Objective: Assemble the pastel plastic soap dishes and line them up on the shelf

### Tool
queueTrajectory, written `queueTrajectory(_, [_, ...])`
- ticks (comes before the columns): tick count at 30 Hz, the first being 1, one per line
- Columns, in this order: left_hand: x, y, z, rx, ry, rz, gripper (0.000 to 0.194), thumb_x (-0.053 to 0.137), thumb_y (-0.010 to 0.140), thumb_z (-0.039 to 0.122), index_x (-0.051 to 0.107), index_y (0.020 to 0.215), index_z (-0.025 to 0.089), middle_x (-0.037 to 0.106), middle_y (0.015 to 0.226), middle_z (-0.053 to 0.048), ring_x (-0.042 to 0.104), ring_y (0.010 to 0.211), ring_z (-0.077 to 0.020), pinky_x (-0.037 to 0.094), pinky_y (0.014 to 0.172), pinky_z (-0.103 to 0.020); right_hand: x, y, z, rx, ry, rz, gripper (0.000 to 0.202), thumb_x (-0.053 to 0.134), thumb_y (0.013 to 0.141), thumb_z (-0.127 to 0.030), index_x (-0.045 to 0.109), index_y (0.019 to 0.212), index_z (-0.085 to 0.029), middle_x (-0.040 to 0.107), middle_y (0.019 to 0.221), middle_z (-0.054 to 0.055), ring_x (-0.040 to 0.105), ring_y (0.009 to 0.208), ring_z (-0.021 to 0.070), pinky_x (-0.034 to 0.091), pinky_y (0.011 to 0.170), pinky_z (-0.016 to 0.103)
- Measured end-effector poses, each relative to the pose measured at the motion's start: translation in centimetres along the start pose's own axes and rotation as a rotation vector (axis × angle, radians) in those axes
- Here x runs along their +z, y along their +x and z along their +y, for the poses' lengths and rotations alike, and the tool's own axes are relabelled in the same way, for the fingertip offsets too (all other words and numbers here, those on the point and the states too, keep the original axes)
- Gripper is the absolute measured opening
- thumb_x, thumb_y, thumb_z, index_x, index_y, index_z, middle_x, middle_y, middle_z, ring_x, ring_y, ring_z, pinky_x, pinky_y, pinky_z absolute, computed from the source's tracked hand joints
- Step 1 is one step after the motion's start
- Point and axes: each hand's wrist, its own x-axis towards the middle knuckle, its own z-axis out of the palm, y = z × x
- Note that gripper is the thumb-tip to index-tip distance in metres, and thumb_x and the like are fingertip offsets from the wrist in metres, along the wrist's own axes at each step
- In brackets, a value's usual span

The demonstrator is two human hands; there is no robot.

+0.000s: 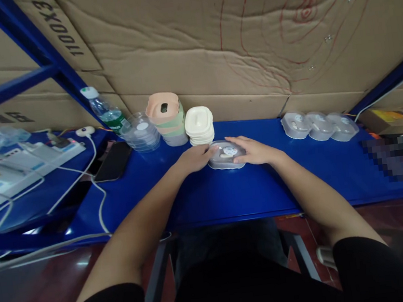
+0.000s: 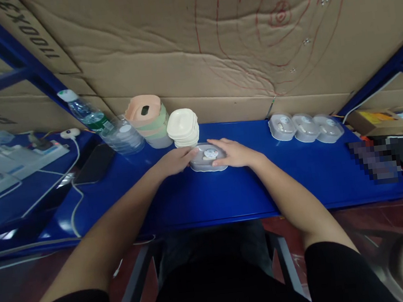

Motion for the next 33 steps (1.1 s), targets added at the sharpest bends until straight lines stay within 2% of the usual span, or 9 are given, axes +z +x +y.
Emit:
queueTrajectory(5, [-0.1, -0.1, 0.0, 0.014, 0.001, 0.001, 0.062, 0.033, 0.104, 0.066, 0.074, 0.102, 0.020, 0.077, 0.085, -0.008, 0.074, 0.083, -0.0258, 0.053, 0.076, -0.034, -0.8, -0.3, 0.4, 0.095, -0.081, 0.066, 0.112, 0.068, 0.078, -0.088, 0.043, 0.164, -0.021, 0.058, 0.154, 0.020, 0.058, 0.138, 0.0429, 0.047, 0.114, 0.059])
queueTrajectory(9, [0.3, 0.0, -0.3, 0.018, 0.135, 0.026, 0.069, 0.035, 0.101, 0.072, 0.073, 0.124, 0.019, 0.076, 0.129, -0.015, 0.069, 0.124, -0.0350, 0.052, 0.100, -0.044, -2.5, -1.4, 1.2, 0.284, -0.244, 0.142, 0.110, 0.056, 0.084, -0.091, 0.045, 0.162, -0.014, 0.046, 0.165, 0.025, 0.047, 0.149, 0.0482, 0.041, 0.119, 0.065])
queueTrajectory(12, [0.5, -0.1, -0.3, 0.015, 0.199, 0.011, 0.075, 0.035, 0.100, 0.075, 0.068, 0.137, 0.018, 0.068, 0.145, -0.016, 0.063, 0.136, -0.0370, 0.049, 0.108, -0.047, -3.2, -2.1, 1.8, 0.361, -0.351, 0.218, 0.110, 0.049, 0.089, -0.089, 0.036, 0.166, -0.012, 0.030, 0.173, 0.025, 0.032, 0.157, 0.0510, 0.034, 0.122, 0.069])
queueTrajectory(15, [0.5, -0.2, -0.3, 0.018, 0.229, -0.005, 0.076, 0.036, 0.100, 0.075, 0.067, 0.140, 0.018, 0.071, 0.140, -0.016, 0.067, 0.130, -0.0367, 0.050, 0.105, -0.045, -3.0, -2.1, 2.4, 0.285, -0.394, 0.243, 0.103, 0.051, 0.094, -0.082, 0.028, 0.170, -0.016, 0.024, 0.177, 0.021, 0.026, 0.161, 0.0465, 0.031, 0.125, 0.066])
queueTrajectory(18, [0.5, -0.3, -0.3, 0.036, 0.258, -0.006, 0.077, 0.038, 0.100, 0.074, 0.065, 0.143, 0.017, 0.075, 0.133, -0.017, 0.070, 0.124, -0.0364, 0.052, 0.101, -0.044, -2.4, -1.6, 2.9, 0.238, -0.411, 0.189, 0.091, 0.059, 0.095, -0.069, 0.035, 0.168, -0.020, 0.030, 0.176, 0.017, 0.030, 0.159, 0.0443, 0.034, 0.124, 0.064])
queueTrajectory(24, [0.6, -0.1, -0.5, 0.048, 0.280, -0.030, 0.080, 0.040, 0.100, 0.074, 0.062, 0.148, 0.014, 0.075, 0.130, -0.018, 0.069, 0.125, -0.0369, 0.051, 0.102, -0.044, -2.6, -1.4, 4.1, 0.374, -0.457, 0.197, 0.087, 0.069, 0.090, -0.050, 0.040, 0.165, -0.017, 0.033, 0.175, 0.016, 0.034, 0.157, 0.0447, 0.039, 0.122, 0.062])
queueTrajectory(28, [0.6, -0.1, -0.3, 0.037, 0.288, -0.045, 0.081, 0.041, 0.099, 0.073, 0.060, 0.150, 0.013, 0.076, 0.129, -0.019, 0.070, 0.123, -0.0365, 0.051, 0.101, -0.044, -3.4, -2.4, 5.0, 0.458, -0.477, 0.221, 0.086, 0.066, 0.092, -0.054, 0.038, 0.166, -0.020, 0.033, 0.175, 0.015, 0.036, 0.156, 0.0451, 0.038, 0.122, 0.063])
queueTrajectory(30, [0.6, -0.1, -0.3, 0.042, 0.291, -0.049, 0.080, 0.043, 0.099, 0.073, 0.060, 0.150, 0.013, 0.076, 0.126, -0.018, 0.071, 0.121, -0.0360, 0.052, 0.099, -0.043, -3.7, -3.0, 5.4, 0.536, -0.515, 0.253, 0.088, 0.065, 0.092, -0.062, 0.040, 0.165, -0.021, 0.035, 0.174, 0.017, 0.032, 0.157, 0.0486, 0.030, 0.122, 0.073])
queueTrajectory(33, [0.6, -0.1, -0.5, 0.075, 0.288, -0.030, 0.076, 0.047, 0.098, 0.070, 0.061, 0.148, 0.015, 0.079, 0.118, -0.015, 0.073, 0.116, -0.0340, 0.053, 0.095, -0.041, -3.9, -3.5, 5.5, 0.621, -0.596, 0.378, 0.094, 0.070, 0.086, -0.070, 0.050, 0.159, -0.015, 0.037, 0.171, 0.024, 0.020, 0.159, 0.0548, 0.013, 0.119, 0.084])
